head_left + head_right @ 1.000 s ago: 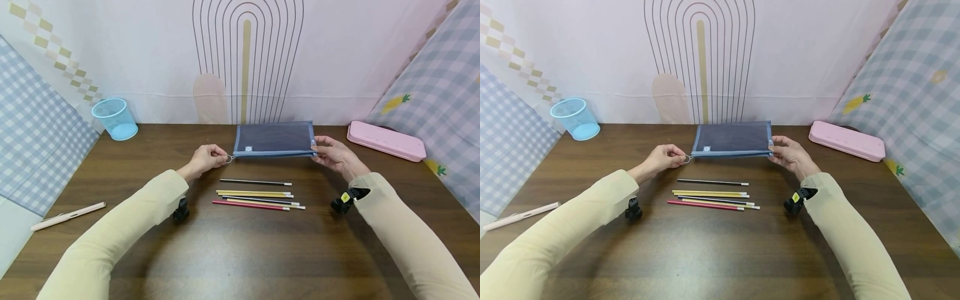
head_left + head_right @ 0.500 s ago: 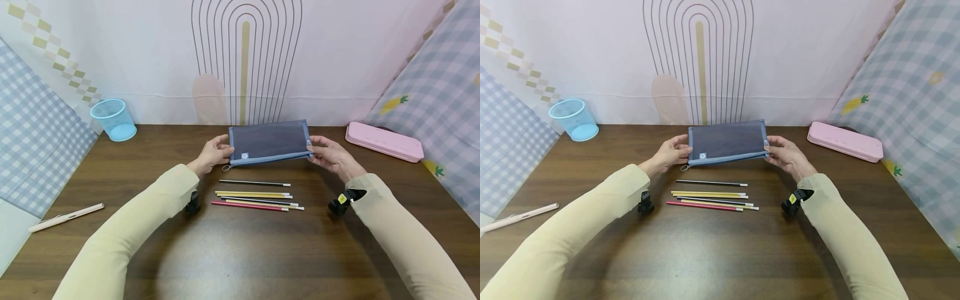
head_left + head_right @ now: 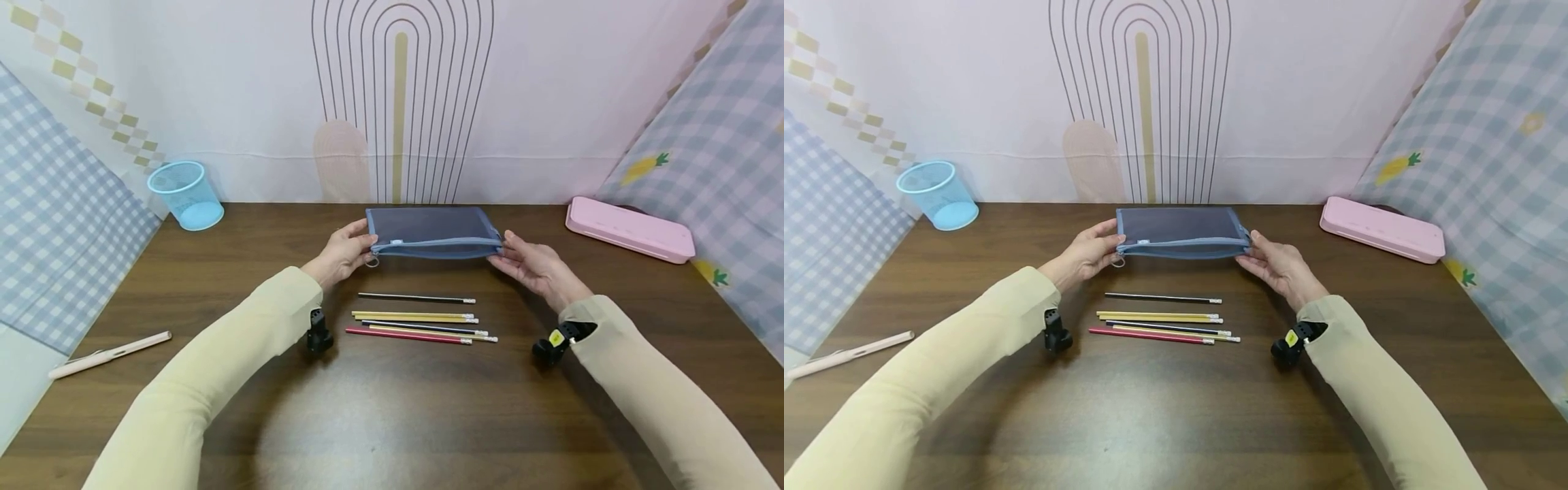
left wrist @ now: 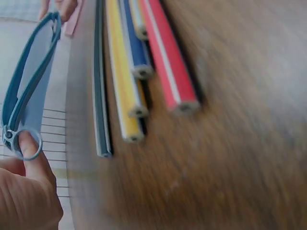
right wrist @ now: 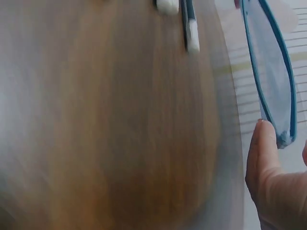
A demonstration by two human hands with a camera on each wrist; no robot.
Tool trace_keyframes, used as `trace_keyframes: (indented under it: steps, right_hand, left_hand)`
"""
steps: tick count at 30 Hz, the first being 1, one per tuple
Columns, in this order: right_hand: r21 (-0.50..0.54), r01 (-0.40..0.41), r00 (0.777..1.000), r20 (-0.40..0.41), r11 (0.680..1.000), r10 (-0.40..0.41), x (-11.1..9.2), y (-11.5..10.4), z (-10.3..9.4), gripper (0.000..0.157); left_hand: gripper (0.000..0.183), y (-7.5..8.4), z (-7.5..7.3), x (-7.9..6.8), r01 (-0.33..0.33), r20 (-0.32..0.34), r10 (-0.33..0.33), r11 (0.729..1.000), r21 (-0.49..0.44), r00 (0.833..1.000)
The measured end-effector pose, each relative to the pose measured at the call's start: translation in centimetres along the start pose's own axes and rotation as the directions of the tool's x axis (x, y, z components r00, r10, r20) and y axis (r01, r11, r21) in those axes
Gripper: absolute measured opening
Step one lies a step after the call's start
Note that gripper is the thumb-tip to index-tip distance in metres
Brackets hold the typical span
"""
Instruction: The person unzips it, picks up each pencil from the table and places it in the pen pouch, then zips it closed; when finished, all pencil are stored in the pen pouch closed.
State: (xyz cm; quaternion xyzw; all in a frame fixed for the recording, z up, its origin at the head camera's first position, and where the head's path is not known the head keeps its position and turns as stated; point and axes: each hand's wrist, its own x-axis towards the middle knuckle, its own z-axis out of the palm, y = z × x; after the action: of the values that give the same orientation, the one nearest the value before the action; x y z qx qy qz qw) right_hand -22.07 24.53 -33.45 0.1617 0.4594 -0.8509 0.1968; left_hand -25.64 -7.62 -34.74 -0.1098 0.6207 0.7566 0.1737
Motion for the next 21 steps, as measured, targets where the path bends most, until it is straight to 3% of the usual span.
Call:
trace_keyframes:
  steps: [3,5,9,13,19,21]
  right_hand:
    - [0.04,-0.062,0.997,0.052,0.997,0.06,-0.1,0.9,0.4,0.012]
    - [-0.01,-0.078,0.993,0.085,0.997,0.079,-0.1,1.7,1.1,0.014]
    - [-0.11,-0.072,0.989,0.12,0.991,0.085,0.2,3.5,3.4,0.033]
    - [-0.133,-0.073,0.99,0.113,0.989,0.088,0.6,5.0,5.9,0.047]
    - [-0.087,-0.04,0.998,0.042,0.995,0.044,1.2,6.0,7.7,0.016]
    - [-0.079,-0.027,0.999,0.024,0.996,0.029,1.3,6.1,7.8,0.012]
  left_hand:
    - [0.056,0.2,0.1,0.0,0.026,-0.014,-0.027,0.996,-0.088,1.0]
    - [0.056,0.2,0.3,0.0,0.031,-0.016,-0.033,0.993,-0.116,0.999]
    - [0.057,0.2,0.6,-0.1,0.035,-0.022,-0.038,0.991,-0.132,0.999]
    - [0.058,-0.2,1.1,-0.3,0.049,-0.014,-0.052,0.988,-0.147,0.999]
    - [0.058,-0.7,1.4,-0.6,0.09,0.0,-0.091,0.986,-0.141,0.996]
    - [0.058,-0.8,1.3,-0.7,0.103,-0.001,-0.104,0.988,-0.114,0.995]
